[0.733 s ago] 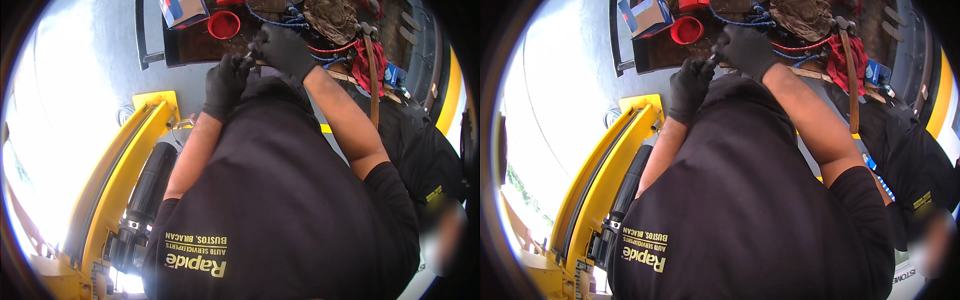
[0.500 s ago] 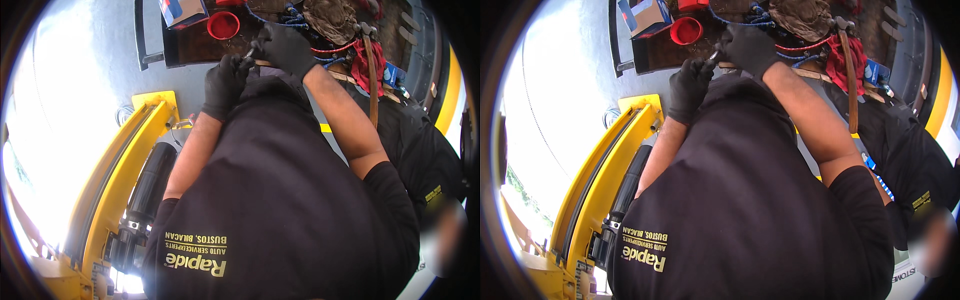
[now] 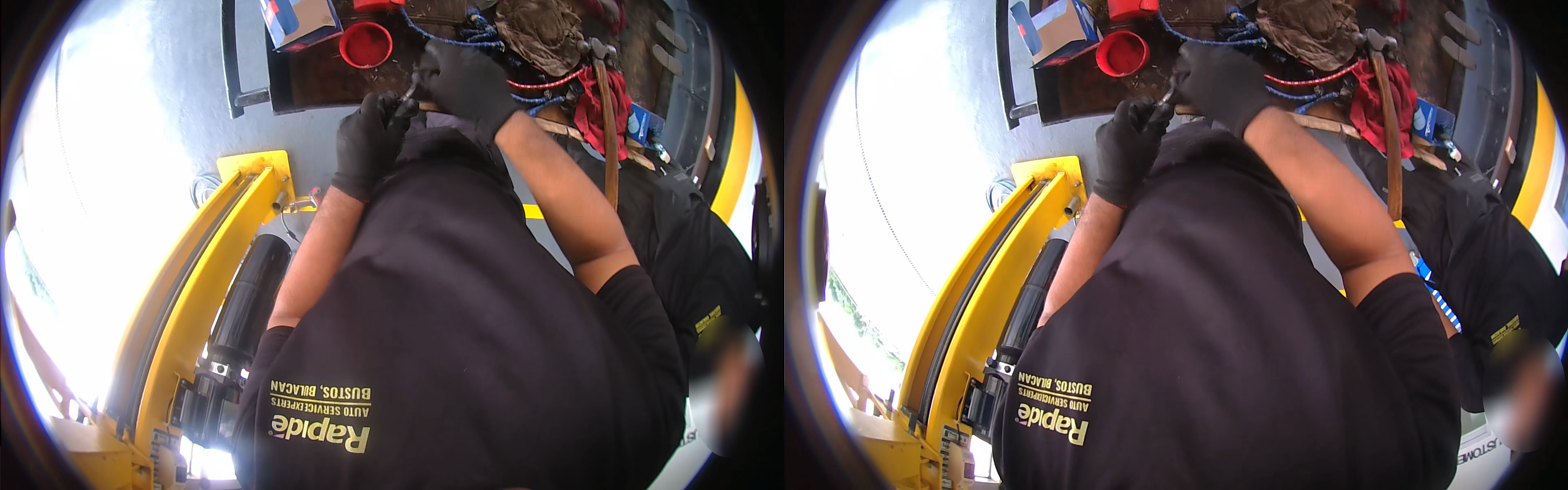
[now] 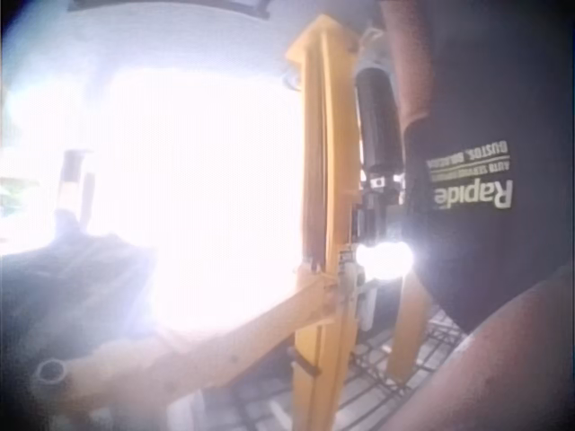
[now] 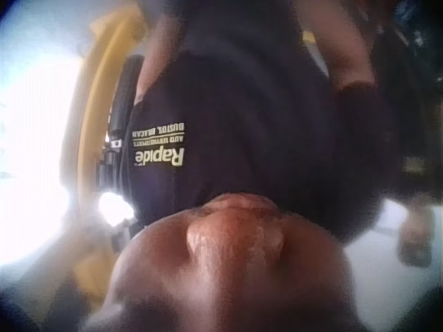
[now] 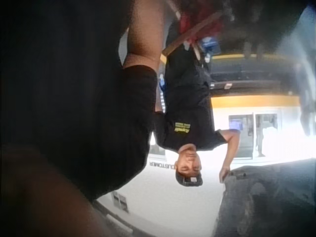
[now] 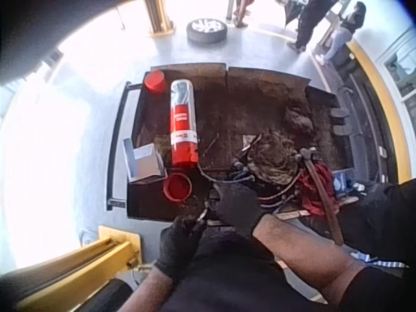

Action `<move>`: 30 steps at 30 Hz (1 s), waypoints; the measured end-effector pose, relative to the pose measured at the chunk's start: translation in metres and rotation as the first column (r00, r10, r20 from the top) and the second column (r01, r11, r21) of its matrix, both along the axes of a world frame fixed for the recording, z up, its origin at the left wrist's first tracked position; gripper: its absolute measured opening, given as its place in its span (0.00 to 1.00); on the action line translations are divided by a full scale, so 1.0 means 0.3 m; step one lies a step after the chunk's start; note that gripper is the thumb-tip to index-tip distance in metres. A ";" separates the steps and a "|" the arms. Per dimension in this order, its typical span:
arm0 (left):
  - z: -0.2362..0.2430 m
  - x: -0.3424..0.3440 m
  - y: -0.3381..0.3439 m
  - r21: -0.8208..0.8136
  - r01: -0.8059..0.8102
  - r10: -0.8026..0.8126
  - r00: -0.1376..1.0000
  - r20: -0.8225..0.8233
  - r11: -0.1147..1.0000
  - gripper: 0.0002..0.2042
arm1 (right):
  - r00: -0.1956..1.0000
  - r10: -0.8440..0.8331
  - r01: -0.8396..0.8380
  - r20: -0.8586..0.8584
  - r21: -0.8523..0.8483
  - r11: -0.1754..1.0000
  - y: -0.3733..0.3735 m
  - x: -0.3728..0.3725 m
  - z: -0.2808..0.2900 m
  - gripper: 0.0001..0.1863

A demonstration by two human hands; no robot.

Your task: The person works on a small mechanical component on a workbench in an auto repair shop. They use a hammer and a small metal tool to adjust and clean the part, then spray it with a lubricant. The task involves repeated handling and minor adjustments of the component.

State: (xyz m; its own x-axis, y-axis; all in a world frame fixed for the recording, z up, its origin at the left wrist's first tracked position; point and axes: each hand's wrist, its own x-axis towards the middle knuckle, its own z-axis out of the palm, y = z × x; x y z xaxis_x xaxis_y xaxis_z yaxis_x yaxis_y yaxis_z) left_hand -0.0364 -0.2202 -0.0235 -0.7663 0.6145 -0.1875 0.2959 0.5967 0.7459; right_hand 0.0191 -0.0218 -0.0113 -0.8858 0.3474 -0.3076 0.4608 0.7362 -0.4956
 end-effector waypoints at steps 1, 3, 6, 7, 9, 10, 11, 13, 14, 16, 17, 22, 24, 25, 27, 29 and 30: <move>-0.008 0.008 -0.006 0.024 -0.001 0.001 1.000 -0.013 1.000 0.14 | 0.996 0.007 -0.006 -0.085 0.010 1.000 -0.021 0.021 -0.012 0.26; -0.020 0.011 -0.013 0.022 0.001 -0.001 1.000 -0.010 1.000 0.14 | 1.000 0.011 -0.011 -0.019 0.002 1.000 -0.005 0.003 -0.043 0.27; 0.003 -0.002 0.005 -0.019 -0.001 0.001 1.000 0.003 1.000 0.13 | 0.999 0.025 -0.024 0.047 -0.015 1.000 0.051 -0.021 -0.044 0.27; 0.001 0.005 -0.003 -0.019 0.005 -0.005 1.000 -0.017 1.000 0.13 | 0.999 0.029 -0.029 -0.021 0.021 0.999 0.001 -0.001 -0.036 0.27; -0.003 0.001 -0.004 -0.015 0.009 -0.010 1.000 -0.029 1.000 0.13 | 0.995 0.081 -0.077 -0.064 0.054 0.996 0.004 -0.001 -0.054 0.25; 0.003 -0.006 0.005 -0.011 0.007 -0.008 1.000 -0.016 1.000 0.13 | 0.991 0.126 -0.124 -0.036 0.048 0.991 0.056 -0.025 -0.065 0.24; 0.007 -0.008 0.009 -0.008 0.005 -0.005 1.000 -0.003 1.000 0.13 | 0.985 0.171 -0.170 -0.008 0.040 0.985 0.084 -0.036 -0.071 0.23; -0.009 0.015 -0.005 0.084 -0.028 0.027 1.000 0.002 0.996 0.16 | 0.993 0.116 -0.115 -0.030 0.030 0.993 0.006 -0.011 -0.033 0.21; -0.017 0.019 -0.007 0.131 -0.045 0.045 0.999 0.003 0.990 0.17 | 0.995 0.089 -0.088 -0.043 0.027 0.996 -0.021 -0.011 -0.010 0.20; -0.009 0.003 0.002 0.037 -0.016 0.015 1.000 0.019 0.999 0.15 | 0.979 0.203 -0.201 -0.014 0.068 0.977 0.063 -0.024 -0.075 0.20; 0.004 -0.003 0.004 -0.013 -0.002 0.002 1.000 0.028 1.000 0.14 | 0.966 0.260 -0.259 0.002 0.085 0.962 0.084 -0.034 -0.081 0.20; -0.015 0.007 -0.007 0.020 -0.014 0.014 1.000 0.015 1.000 0.14 | 0.995 0.091 -0.090 -0.043 0.016 0.996 0.003 -0.007 -0.024 0.20; -0.011 0.011 -0.011 0.037 -0.006 0.006 1.000 0.002 0.999 0.15 | 0.997 0.072 -0.074 0.041 0.065 0.995 0.066 -0.023 -0.048 0.21; -0.014 0.009 -0.011 0.070 -0.010 0.011 1.000 -0.014 0.998 0.15 | 0.996 0.085 -0.082 -0.020 0.106 0.991 0.053 -0.026 -0.045 0.22; -0.018 0.003 0.002 0.104 -0.026 0.028 0.999 -0.019 0.994 0.16 | 0.983 0.126 -0.100 -0.133 0.185 0.978 0.001 -0.002 -0.049 0.22; -0.005 0.002 0.011 0.098 -0.033 0.031 0.999 0.016 0.995 0.16 | 0.997 0.071 -0.065 -0.025 0.172 0.983 0.058 -0.008 -0.037 0.22; -0.001 0.013 0.000 0.091 -0.027 0.026 1.000 0.008 0.995 0.16 | 0.999 0.047 -0.051 0.026 0.169 0.984 0.092 -0.018 -0.019 0.22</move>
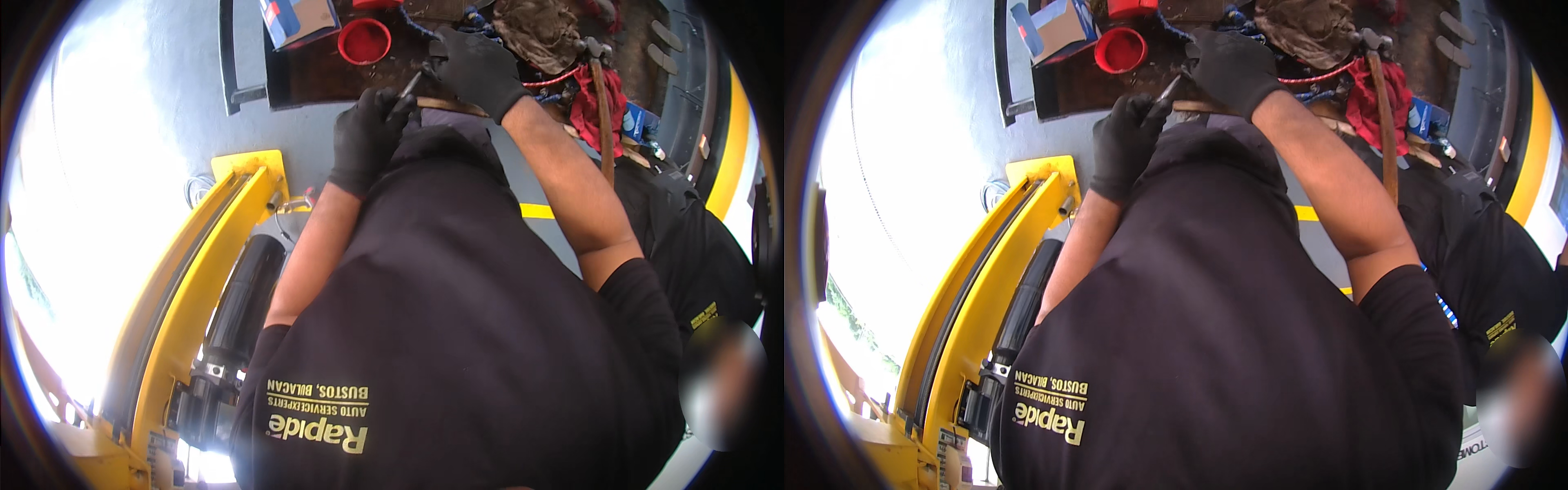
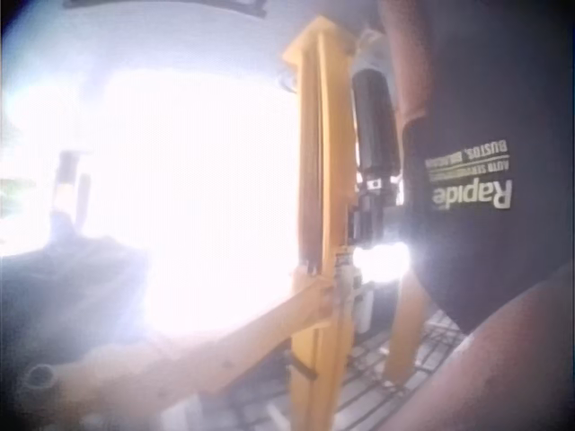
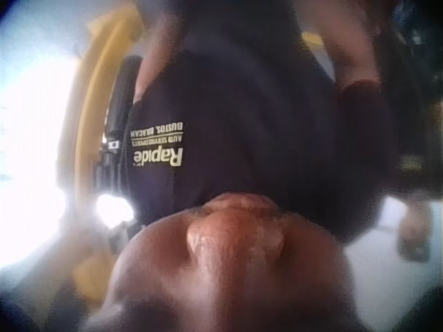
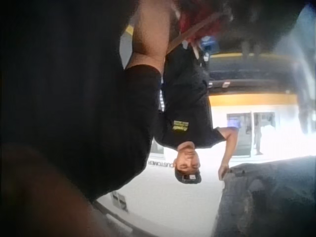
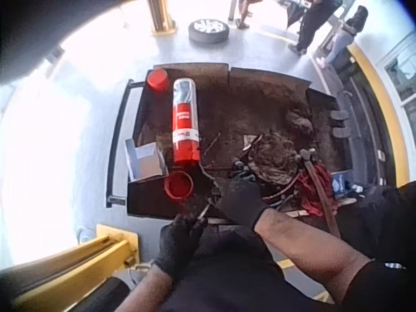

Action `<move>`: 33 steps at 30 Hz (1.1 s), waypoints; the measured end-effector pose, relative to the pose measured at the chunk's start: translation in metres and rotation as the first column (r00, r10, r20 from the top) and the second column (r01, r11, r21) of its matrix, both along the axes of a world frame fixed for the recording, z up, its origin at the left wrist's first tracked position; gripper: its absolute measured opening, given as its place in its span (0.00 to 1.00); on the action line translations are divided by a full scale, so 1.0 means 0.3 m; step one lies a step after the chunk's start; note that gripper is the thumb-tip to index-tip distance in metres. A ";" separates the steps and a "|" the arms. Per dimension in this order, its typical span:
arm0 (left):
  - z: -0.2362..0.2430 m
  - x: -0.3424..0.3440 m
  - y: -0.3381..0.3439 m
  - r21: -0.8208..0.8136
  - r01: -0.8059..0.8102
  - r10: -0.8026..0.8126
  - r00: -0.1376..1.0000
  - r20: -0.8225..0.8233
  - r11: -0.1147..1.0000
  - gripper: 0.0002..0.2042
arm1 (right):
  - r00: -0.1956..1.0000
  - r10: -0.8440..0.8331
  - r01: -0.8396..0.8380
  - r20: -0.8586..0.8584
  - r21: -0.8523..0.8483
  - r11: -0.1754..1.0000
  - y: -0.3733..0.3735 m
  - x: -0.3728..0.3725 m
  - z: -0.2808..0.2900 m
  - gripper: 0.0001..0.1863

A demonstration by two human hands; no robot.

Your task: The person works on a small mechanical component on a workbench in an auto repair shop. They use a hammer and a small metal tool to adjust and clean the part, then spray it with a lubricant. The task involves repeated handling and minor adjustments of the component.

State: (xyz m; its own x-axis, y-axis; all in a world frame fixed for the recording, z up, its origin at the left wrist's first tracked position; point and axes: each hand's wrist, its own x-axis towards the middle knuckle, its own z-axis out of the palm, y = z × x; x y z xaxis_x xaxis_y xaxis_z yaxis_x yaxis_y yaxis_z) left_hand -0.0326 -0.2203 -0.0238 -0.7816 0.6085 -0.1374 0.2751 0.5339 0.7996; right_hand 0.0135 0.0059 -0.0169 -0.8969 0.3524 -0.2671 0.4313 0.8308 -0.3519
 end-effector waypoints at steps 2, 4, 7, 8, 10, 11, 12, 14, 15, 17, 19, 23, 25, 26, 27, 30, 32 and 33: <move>0.002 0.000 -0.007 -0.001 0.003 -0.003 1.000 -0.029 1.000 0.16 | 0.996 -0.077 0.075 -0.050 -0.043 0.996 0.042 -0.022 0.088 0.21; 0.010 -0.001 -0.007 -0.046 0.029 -0.029 0.999 -0.015 0.999 0.16 | 0.960 0.088 -0.066 -0.267 0.091 0.994 0.087 0.025 0.047 0.18; 0.035 -0.007 0.001 -0.028 0.041 -0.042 0.999 -0.030 0.999 0.16 | 0.945 -0.087 0.081 -0.315 -0.032 0.996 0.119 0.046 0.000 0.18; 0.041 -0.005 0.004 -0.006 0.040 -0.040 0.999 -0.036 0.999 0.16 | 0.956 -0.108 0.088 -0.274 -0.083 0.993 0.111 0.046 0.013 0.18; 0.036 -0.006 0.005 0.004 0.034 -0.034 0.999 -0.020 0.999 0.16 | 0.971 -0.144 0.108 -0.189 -0.190 0.976 0.060 0.036 0.046 0.16; 0.035 -0.007 0.002 0.006 0.032 -0.032 0.999 -0.012 0.999 0.16 | 0.977 -0.089 0.051 -0.192 -0.193 0.980 0.030 0.033 0.036 0.17; 0.029 -0.009 -0.001 0.017 0.037 -0.037 0.999 -0.026 0.999 0.15 | 0.980 -0.033 -0.006 -0.195 -0.195 0.981 -0.005 0.037 0.013 0.17; 0.013 -0.011 0.001 0.045 0.045 -0.043 0.998 -0.055 0.998 0.15 | 0.987 -0.022 -0.007 -0.157 -0.183 0.983 -0.047 0.030 0.001 0.17; 0.011 -0.013 0.000 0.029 0.049 -0.048 0.997 -0.059 0.998 0.15 | 0.991 -0.070 0.049 -0.116 -0.171 0.984 -0.061 0.026 0.001 0.16; 0.017 -0.011 -0.003 -0.006 0.052 -0.052 0.997 -0.061 0.999 0.14 | 0.990 -0.104 0.088 -0.095 -0.160 0.983 -0.081 0.020 -0.001 0.16; -0.001 -0.004 -0.003 0.011 0.038 -0.038 0.998 -0.050 0.999 0.14 | 0.986 -0.081 0.058 -0.145 -0.159 0.986 -0.086 0.014 -0.011 0.15; 0.000 -0.011 0.002 -0.013 0.039 -0.040 0.995 -0.092 0.999 0.13 | 0.996 -0.043 0.037 -0.075 -0.082 0.996 -0.070 0.013 -0.035 0.19; -0.007 -0.002 0.000 0.017 0.035 -0.033 0.994 -0.104 0.999 0.13 | 0.984 0.003 -0.007 -0.178 -0.021 1.000 -0.072 0.033 -0.063 0.19; -0.010 -0.003 0.000 0.031 0.034 -0.030 0.993 -0.113 0.999 0.13 | 0.985 0.055 -0.056 -0.166 0.004 0.998 -0.053 0.027 -0.071 0.19; -0.015 -0.016 0.003 0.030 0.040 -0.036 0.991 -0.128 0.999 0.13 | 0.983 0.106 -0.103 -0.152 0.028 0.994 -0.028 0.017 -0.079 0.20; -0.002 -0.027 0.012 0.022 0.057 -0.054 0.991 -0.123 0.998 0.14 | 0.998 0.009 -0.005 -0.065 0.057 0.998 -0.022 0.028 -0.030 0.20; -0.007 -0.015 -0.006 -0.006 0.042 -0.042 0.994 -0.101 0.999 0.14 | 0.994 -0.110 0.111 0.019 -0.020 0.994 -0.012 0.009 0.027 0.20; -0.013 -0.015 -0.002 0.002 0.029 -0.028 0.994 -0.102 1.000 0.14 | 0.990 -0.139 0.138 -0.030 -0.024 0.990 0.001 0.002 0.049 0.20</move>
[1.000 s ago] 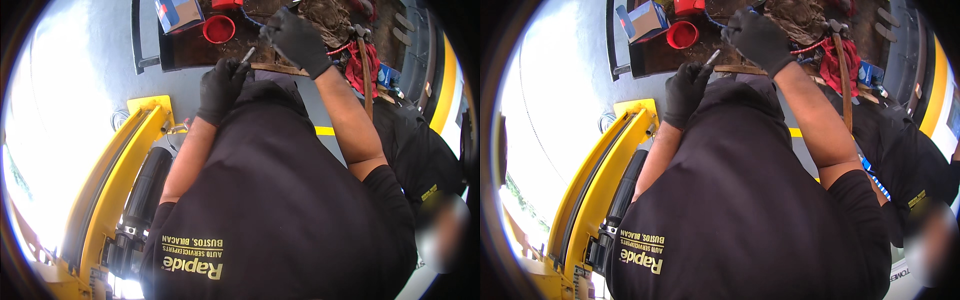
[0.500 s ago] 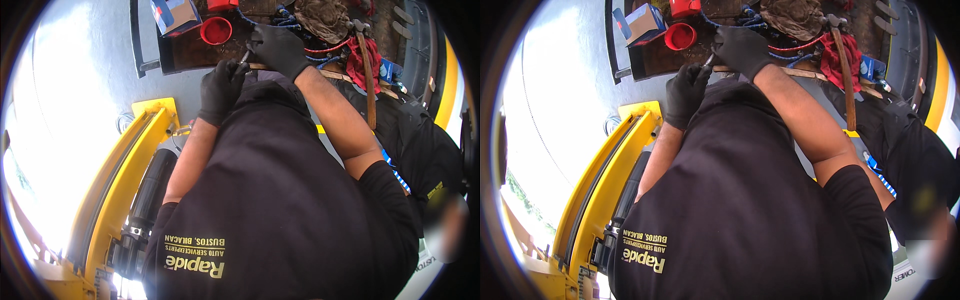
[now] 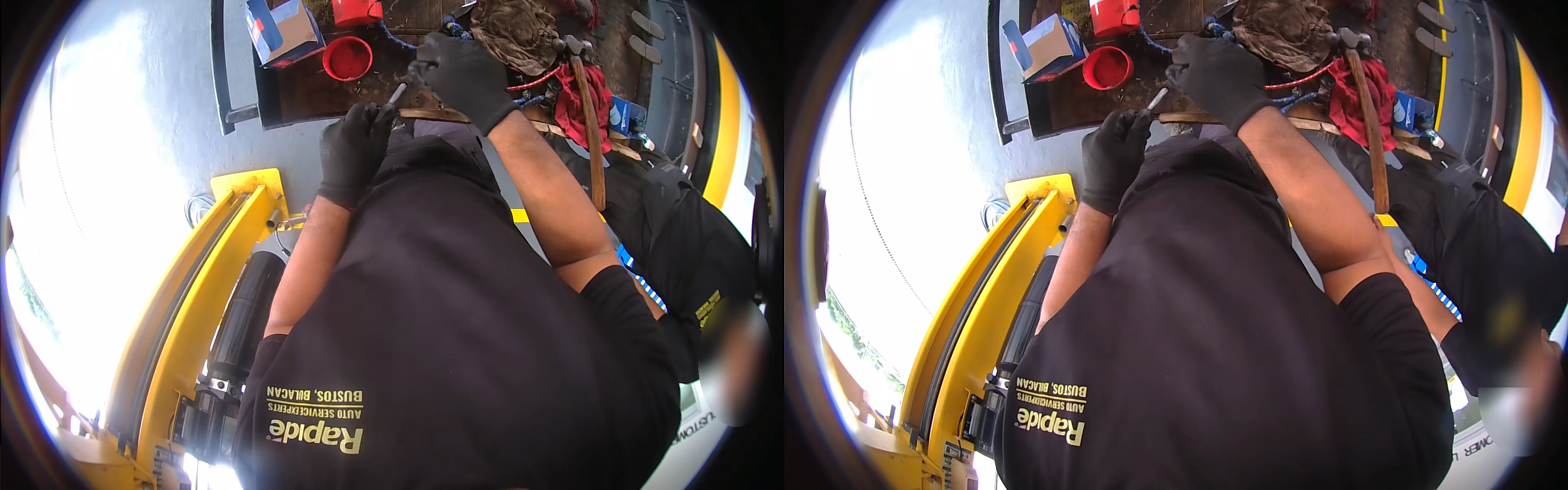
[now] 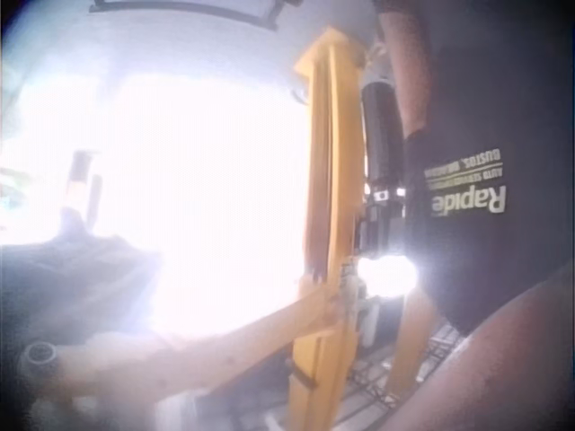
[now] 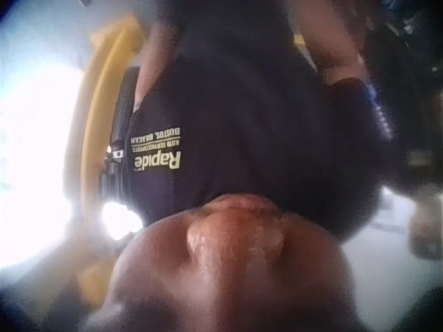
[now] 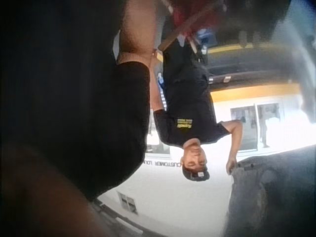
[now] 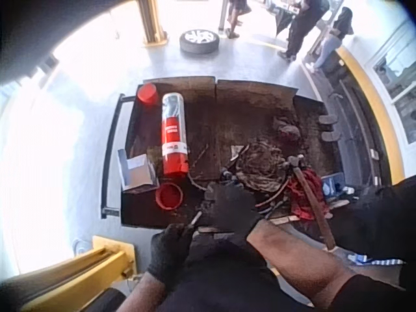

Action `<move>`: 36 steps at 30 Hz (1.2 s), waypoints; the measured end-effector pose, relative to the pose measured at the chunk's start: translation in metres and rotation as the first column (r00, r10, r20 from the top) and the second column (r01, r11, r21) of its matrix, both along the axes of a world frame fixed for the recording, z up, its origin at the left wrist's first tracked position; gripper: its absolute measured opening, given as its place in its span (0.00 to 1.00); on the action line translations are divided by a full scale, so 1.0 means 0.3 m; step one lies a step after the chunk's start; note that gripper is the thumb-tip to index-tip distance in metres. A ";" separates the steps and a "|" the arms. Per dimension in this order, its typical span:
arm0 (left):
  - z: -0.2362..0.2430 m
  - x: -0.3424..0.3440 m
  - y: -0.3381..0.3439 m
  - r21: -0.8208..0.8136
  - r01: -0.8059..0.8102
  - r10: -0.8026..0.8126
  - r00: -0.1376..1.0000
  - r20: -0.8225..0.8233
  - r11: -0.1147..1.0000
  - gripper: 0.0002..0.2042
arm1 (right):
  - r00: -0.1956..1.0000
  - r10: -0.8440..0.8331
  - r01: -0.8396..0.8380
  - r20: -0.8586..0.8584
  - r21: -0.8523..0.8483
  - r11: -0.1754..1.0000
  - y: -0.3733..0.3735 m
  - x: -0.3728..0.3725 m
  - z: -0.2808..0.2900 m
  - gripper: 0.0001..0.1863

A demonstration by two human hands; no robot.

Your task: The person works on a small mechanical component on a workbench in an auto repair shop. They use a hammer and a small metal tool to adjust and clean the part, then spray it with a lubricant. The task involves repeated handling and minor adjustments of the component.

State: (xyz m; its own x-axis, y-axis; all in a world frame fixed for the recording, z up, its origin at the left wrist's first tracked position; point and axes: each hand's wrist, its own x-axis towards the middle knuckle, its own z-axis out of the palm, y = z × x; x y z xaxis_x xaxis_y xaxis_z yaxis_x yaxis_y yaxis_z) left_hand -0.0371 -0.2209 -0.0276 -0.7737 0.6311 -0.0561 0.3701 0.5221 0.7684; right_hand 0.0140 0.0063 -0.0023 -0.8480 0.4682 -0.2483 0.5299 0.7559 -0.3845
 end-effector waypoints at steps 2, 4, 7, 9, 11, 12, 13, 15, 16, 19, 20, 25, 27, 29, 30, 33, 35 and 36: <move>0.003 -0.001 0.000 0.008 -0.007 0.007 1.000 0.006 1.000 0.14 | 0.993 -0.076 0.075 -0.092 -0.009 0.997 0.011 0.008 0.023 0.20; 0.006 -0.005 -0.001 -0.004 0.015 -0.016 1.000 -0.021 1.000 0.14 | 0.979 0.185 -0.184 -0.080 0.014 0.983 0.004 0.019 -0.020 0.20; -0.004 -0.007 0.002 0.003 0.034 -0.034 0.996 -0.079 0.999 0.14 | 0.979 0.162 -0.171 -0.123 -0.072 0.983 -0.079 0.027 -0.061 0.19; -0.013 -0.008 -0.002 0.021 0.039 -0.037 0.995 -0.089 0.999 0.14 | 0.989 0.111 -0.122 -0.094 -0.120 0.985 -0.093 0.016 -0.061 0.18; -0.014 -0.012 0.015 0.060 0.031 -0.027 0.998 -0.065 0.998 0.13 | 0.985 0.175 -0.173 0.009 -0.101 0.980 -0.040 -0.016 -0.042 0.18; -0.015 -0.008 0.013 0.045 0.021 -0.020 0.999 -0.029 0.999 0.13 | 0.985 0.171 -0.171 -0.013 -0.090 0.981 -0.055 -0.007 -0.029 0.19; -0.012 -0.002 0.000 0.028 0.012 -0.012 1.000 0.004 1.000 0.12 | 0.985 0.166 -0.169 -0.036 -0.080 0.982 -0.098 0.008 -0.008 0.19; -0.014 -0.006 -0.011 0.000 0.003 -0.003 0.998 0.065 1.000 0.11 | 0.988 0.147 -0.148 -0.043 -0.041 0.988 -0.091 0.024 -0.033 0.20; -0.003 -0.009 -0.010 -0.010 0.002 -0.001 0.995 0.097 1.000 0.11 | 0.991 0.130 -0.130 -0.020 -0.012 0.991 -0.028 0.024 -0.082 0.20; 0.021 -0.028 0.012 -0.024 -0.001 0.005 0.988 0.153 1.000 0.11 | 0.992 0.052 -0.051 -0.112 0.004 0.999 0.038 0.030 -0.050 0.19; 0.027 -0.028 0.010 -0.034 -0.001 0.007 0.985 0.172 0.999 0.10 | 0.987 0.018 -0.021 -0.162 -0.013 1.000 0.039 0.038 -0.031 0.18; 0.029 -0.027 0.006 -0.036 0.036 -0.032 0.994 0.101 0.999 0.12 | 0.858 0.398 -0.383 -0.324 0.112 0.917 0.025 0.037 -0.149 0.16; 0.030 -0.031 0.000 -0.033 0.057 -0.053 0.993 0.109 0.998 0.12 | 0.856 0.408 -0.407 -0.318 0.073 0.910 -0.009 0.015 -0.158 0.15; 0.025 -0.028 -0.007 -0.034 0.067 -0.062 0.990 0.128 0.997 0.09 | 0.934 0.278 -0.295 -0.226 -0.047 0.954 -0.046 0.019 -0.107 0.16; 0.025 -0.028 -0.014 -0.061 0.121 -0.118 0.992 0.051 0.991 0.08 | 0.951 0.221 -0.229 -0.215 -0.013 0.973 -0.029 0.026 -0.107 0.16; 0.032 -0.045 0.001 -0.078 0.224 -0.233 0.962 -0.140 0.971 0.06 | 0.961 0.045 -0.034 -0.272 0.046 0.998 0.082 0.049 -0.076 0.18; -0.001 -0.048 -0.007 -0.015 0.253 -0.251 0.950 -0.187 0.967 0.06 | 0.915 -0.097 0.095 -0.392 -0.025 0.995 0.120 0.091 -0.006 0.19; -0.019 -0.059 -0.023 -0.051 0.273 -0.278 0.941 -0.196 0.961 0.06 | 0.903 -0.118 0.116 -0.414 -0.029 0.993 0.142 0.110 0.014 0.19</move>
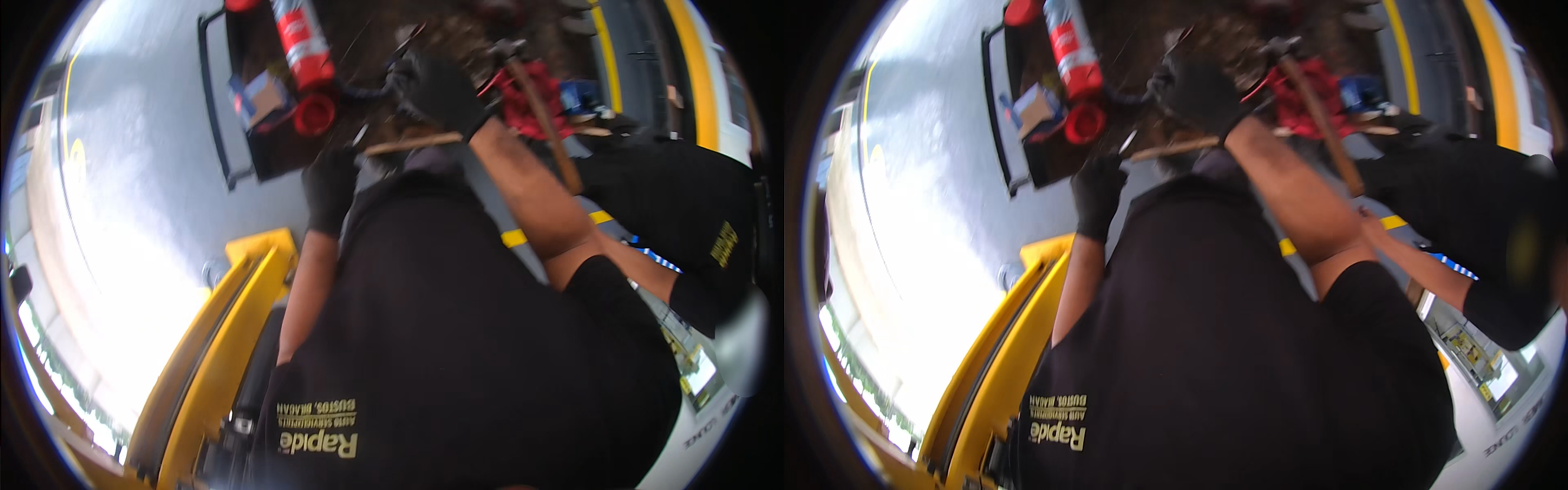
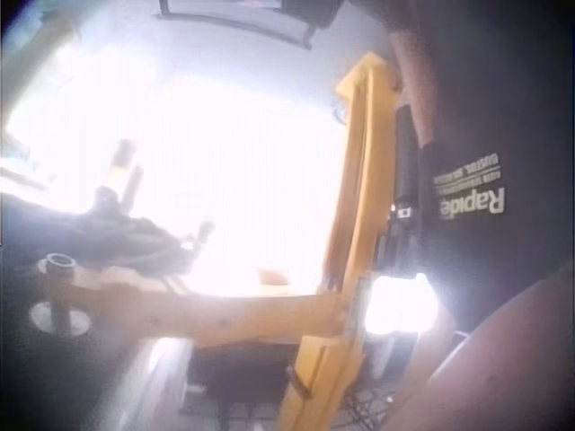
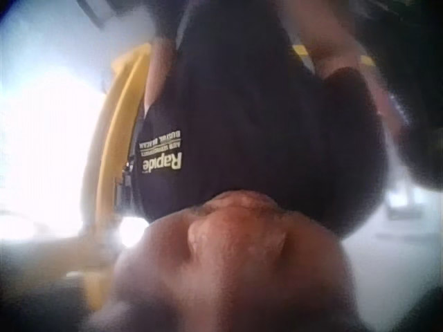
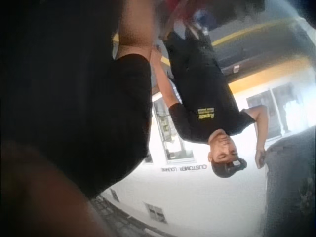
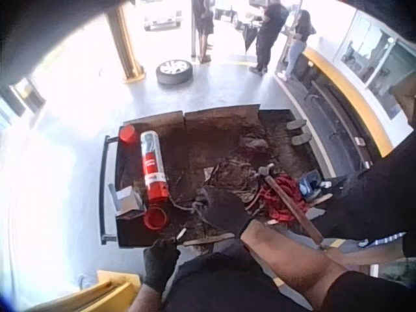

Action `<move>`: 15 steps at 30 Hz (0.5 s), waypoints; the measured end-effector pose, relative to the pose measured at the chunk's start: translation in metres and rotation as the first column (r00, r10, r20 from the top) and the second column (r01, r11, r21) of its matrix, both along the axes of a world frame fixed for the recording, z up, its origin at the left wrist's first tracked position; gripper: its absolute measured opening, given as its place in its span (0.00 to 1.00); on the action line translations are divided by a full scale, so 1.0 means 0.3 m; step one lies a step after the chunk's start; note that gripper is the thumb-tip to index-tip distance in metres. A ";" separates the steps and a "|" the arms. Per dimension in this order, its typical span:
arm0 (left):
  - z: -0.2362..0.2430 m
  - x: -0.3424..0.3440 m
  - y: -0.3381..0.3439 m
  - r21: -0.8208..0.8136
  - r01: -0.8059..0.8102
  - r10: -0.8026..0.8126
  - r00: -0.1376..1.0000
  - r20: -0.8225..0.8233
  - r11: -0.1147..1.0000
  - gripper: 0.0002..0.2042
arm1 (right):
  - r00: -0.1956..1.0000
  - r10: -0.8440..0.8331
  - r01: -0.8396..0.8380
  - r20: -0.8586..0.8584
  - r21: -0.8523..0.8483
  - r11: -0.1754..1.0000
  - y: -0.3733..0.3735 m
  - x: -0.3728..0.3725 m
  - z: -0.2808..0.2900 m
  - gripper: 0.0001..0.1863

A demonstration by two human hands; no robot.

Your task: The person works on a small mechanical component on a workbench in an auto repair shop. They use a hammer and a small metal tool to adjust and clean the part, then spray it with a lubricant. The task involves repeated handling and minor adjustments of the component.

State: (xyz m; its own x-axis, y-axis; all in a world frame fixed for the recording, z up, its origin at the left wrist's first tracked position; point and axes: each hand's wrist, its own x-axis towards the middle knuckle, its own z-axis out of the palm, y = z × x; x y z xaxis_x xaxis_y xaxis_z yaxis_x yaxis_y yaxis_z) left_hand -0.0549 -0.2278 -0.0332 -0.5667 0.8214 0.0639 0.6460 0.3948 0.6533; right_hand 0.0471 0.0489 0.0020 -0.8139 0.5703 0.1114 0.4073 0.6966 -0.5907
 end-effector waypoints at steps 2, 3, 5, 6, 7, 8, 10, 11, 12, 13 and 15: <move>-0.003 0.014 0.001 -0.041 -0.098 0.103 0.983 0.151 0.994 0.07 | 0.999 -0.031 0.033 -0.042 0.045 0.998 0.075 0.051 0.002 0.20; 0.105 0.035 0.053 -0.149 -0.244 0.283 0.884 0.373 0.958 0.10 | 0.993 -0.049 0.062 -0.109 0.121 0.991 0.128 0.088 0.025 0.21; 0.104 0.045 0.056 -0.110 -0.317 0.331 0.818 0.471 0.942 0.14 | 0.980 -0.056 0.107 -0.192 0.263 0.959 0.162 0.119 0.039 0.22; 0.118 0.044 0.073 -0.107 -0.330 0.336 0.789 0.514 0.938 0.14 | 0.977 -0.079 0.147 -0.196 0.362 0.920 0.195 0.157 0.048 0.23; 0.070 0.037 0.063 -0.075 -0.318 0.312 0.809 0.498 0.945 0.14 | 0.984 -0.115 0.169 -0.138 0.497 0.851 0.229 0.208 0.031 0.24; 0.036 0.020 0.047 -0.050 -0.315 0.301 0.829 0.472 0.948 0.14 | 0.982 -0.121 0.184 -0.148 0.553 0.812 0.248 0.222 0.043 0.24; 0.145 0.030 0.050 -0.026 -0.440 0.328 0.627 0.707 0.898 0.12 | 0.979 -0.102 0.183 -0.177 0.529 0.829 0.269 0.251 0.066 0.24; 0.165 0.033 0.045 0.040 -0.445 0.267 0.606 0.749 0.895 0.11 | 0.978 -0.078 0.158 -0.192 0.447 0.880 0.272 0.266 0.084 0.24; 0.182 0.035 0.040 0.109 -0.451 0.201 0.583 0.787 0.886 0.11 | 0.991 -0.060 0.095 -0.119 0.312 0.945 0.262 0.276 0.085 0.23; 0.210 0.044 0.039 0.145 -0.482 0.186 0.574 0.797 0.864 0.10 | 0.998 -0.046 0.053 -0.045 0.166 0.985 0.251 0.287 0.083 0.22; 0.273 0.049 0.050 0.226 -0.523 0.136 0.565 0.814 0.822 0.08 | 0.999 -0.005 0.006 0.054 -0.014 1.000 0.209 0.283 0.034 0.19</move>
State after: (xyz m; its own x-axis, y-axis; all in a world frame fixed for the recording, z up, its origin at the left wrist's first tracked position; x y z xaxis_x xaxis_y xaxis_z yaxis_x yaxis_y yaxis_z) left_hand -0.0403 -0.2128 0.0485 -0.7907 0.5626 -0.2414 -0.2581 0.0513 0.9648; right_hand 0.1319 0.1116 0.0120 -0.8154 0.5759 0.0589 0.4427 0.6858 -0.5777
